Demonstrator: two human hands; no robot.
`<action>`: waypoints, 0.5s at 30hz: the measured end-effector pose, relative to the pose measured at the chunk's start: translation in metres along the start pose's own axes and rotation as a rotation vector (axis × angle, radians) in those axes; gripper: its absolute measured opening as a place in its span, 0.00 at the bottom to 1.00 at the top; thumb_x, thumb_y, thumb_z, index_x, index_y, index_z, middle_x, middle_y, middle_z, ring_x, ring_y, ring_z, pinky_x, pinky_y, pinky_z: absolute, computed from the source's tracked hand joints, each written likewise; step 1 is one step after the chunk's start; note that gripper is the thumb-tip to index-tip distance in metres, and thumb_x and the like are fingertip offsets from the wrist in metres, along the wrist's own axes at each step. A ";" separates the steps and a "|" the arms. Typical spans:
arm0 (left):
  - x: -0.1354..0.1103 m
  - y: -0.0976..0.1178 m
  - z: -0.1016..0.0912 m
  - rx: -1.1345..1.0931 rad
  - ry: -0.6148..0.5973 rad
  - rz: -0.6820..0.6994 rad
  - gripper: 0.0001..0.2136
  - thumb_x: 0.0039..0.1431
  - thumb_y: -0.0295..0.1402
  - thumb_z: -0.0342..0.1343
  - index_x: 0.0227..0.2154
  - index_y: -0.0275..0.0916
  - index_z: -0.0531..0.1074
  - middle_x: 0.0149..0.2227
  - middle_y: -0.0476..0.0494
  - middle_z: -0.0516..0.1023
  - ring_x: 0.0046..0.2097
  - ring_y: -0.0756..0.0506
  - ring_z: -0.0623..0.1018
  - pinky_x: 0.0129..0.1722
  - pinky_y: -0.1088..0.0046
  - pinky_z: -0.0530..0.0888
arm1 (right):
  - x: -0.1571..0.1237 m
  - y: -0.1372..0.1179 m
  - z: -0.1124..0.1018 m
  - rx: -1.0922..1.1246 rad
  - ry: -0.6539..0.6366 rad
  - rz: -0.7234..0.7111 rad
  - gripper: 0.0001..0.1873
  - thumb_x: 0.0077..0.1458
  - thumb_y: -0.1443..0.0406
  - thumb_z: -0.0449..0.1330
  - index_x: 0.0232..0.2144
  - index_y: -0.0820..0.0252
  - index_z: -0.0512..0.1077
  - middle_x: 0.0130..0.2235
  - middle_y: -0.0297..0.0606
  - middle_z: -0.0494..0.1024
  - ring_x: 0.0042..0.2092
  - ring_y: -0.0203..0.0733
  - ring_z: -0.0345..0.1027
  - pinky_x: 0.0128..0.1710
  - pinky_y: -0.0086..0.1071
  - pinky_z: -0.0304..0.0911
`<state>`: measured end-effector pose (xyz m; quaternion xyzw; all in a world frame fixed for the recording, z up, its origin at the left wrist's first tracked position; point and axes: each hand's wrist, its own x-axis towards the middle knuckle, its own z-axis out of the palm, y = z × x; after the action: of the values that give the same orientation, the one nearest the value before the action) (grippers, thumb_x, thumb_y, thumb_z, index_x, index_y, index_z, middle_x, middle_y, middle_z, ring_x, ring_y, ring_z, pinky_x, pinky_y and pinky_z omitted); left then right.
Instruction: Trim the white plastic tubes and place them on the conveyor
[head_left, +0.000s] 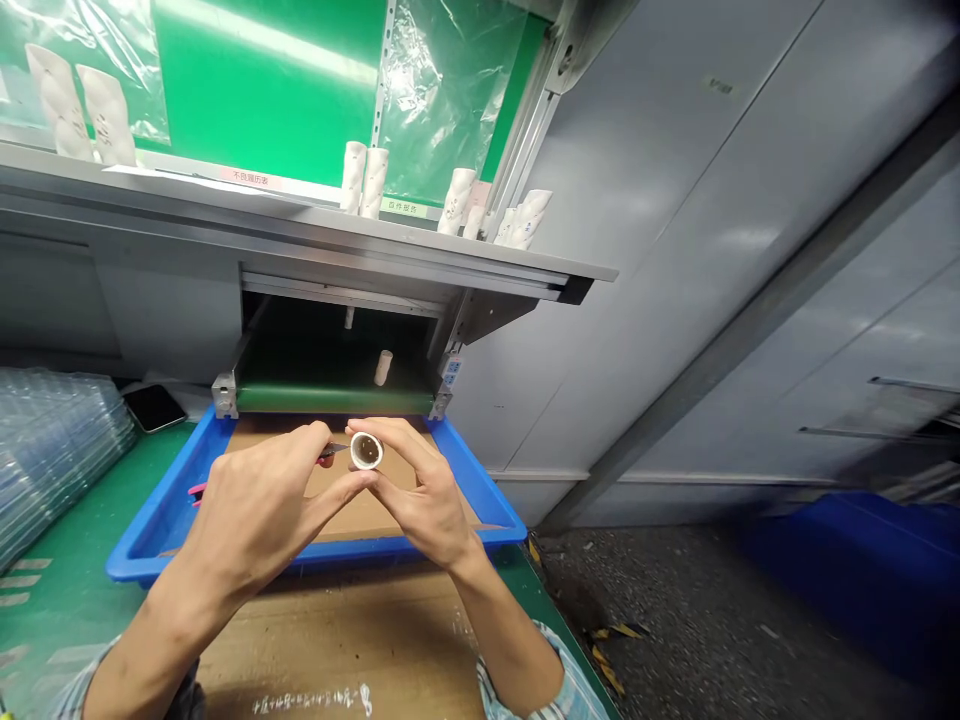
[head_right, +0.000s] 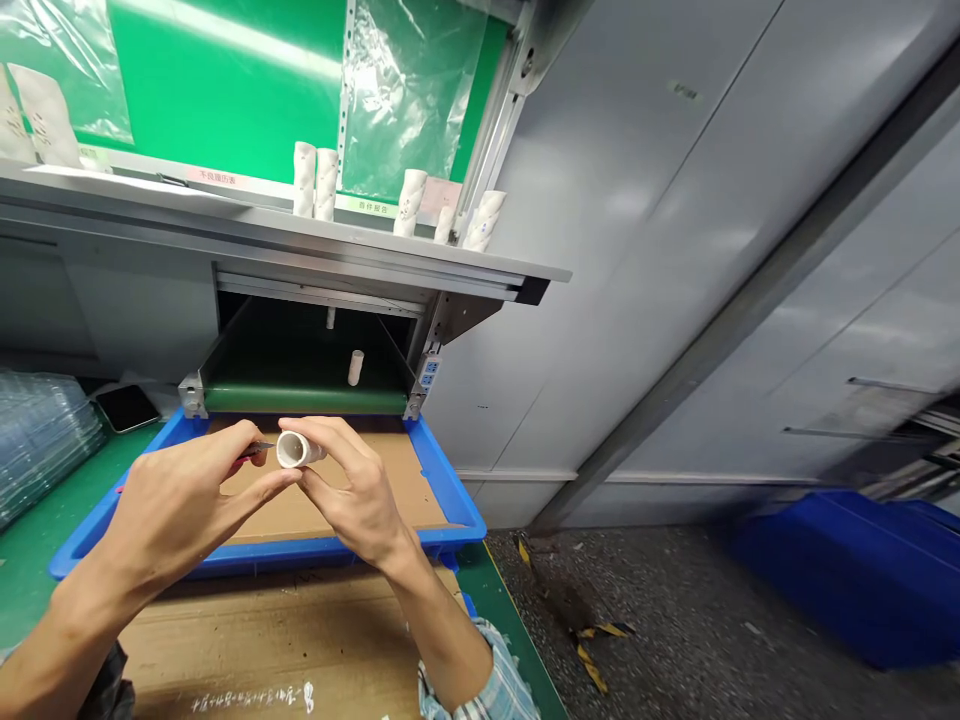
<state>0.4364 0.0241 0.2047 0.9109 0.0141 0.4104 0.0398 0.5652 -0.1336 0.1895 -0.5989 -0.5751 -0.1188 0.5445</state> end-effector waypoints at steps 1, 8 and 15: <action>0.000 0.000 0.000 0.018 0.010 0.005 0.23 0.76 0.54 0.45 0.32 0.42 0.68 0.26 0.50 0.79 0.26 0.45 0.81 0.26 0.70 0.60 | 0.000 -0.001 0.000 -0.003 -0.001 -0.001 0.19 0.68 0.66 0.66 0.59 0.48 0.77 0.55 0.39 0.83 0.56 0.46 0.78 0.57 0.39 0.75; 0.002 0.001 0.000 0.021 0.011 0.035 0.24 0.77 0.53 0.44 0.31 0.41 0.68 0.27 0.50 0.81 0.27 0.46 0.81 0.26 0.70 0.61 | 0.000 0.000 0.000 0.010 0.014 -0.039 0.20 0.67 0.68 0.67 0.59 0.45 0.76 0.55 0.38 0.82 0.56 0.45 0.77 0.57 0.38 0.74; 0.001 0.000 0.002 0.060 -0.008 0.059 0.24 0.78 0.52 0.43 0.32 0.42 0.71 0.25 0.51 0.79 0.25 0.46 0.79 0.26 0.68 0.58 | 0.000 -0.002 -0.002 -0.030 0.023 -0.046 0.22 0.66 0.72 0.66 0.59 0.46 0.77 0.54 0.38 0.82 0.55 0.44 0.77 0.57 0.38 0.74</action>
<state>0.4385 0.0242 0.2042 0.9134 -0.0008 0.4072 0.0004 0.5647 -0.1352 0.1910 -0.5920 -0.5808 -0.1467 0.5391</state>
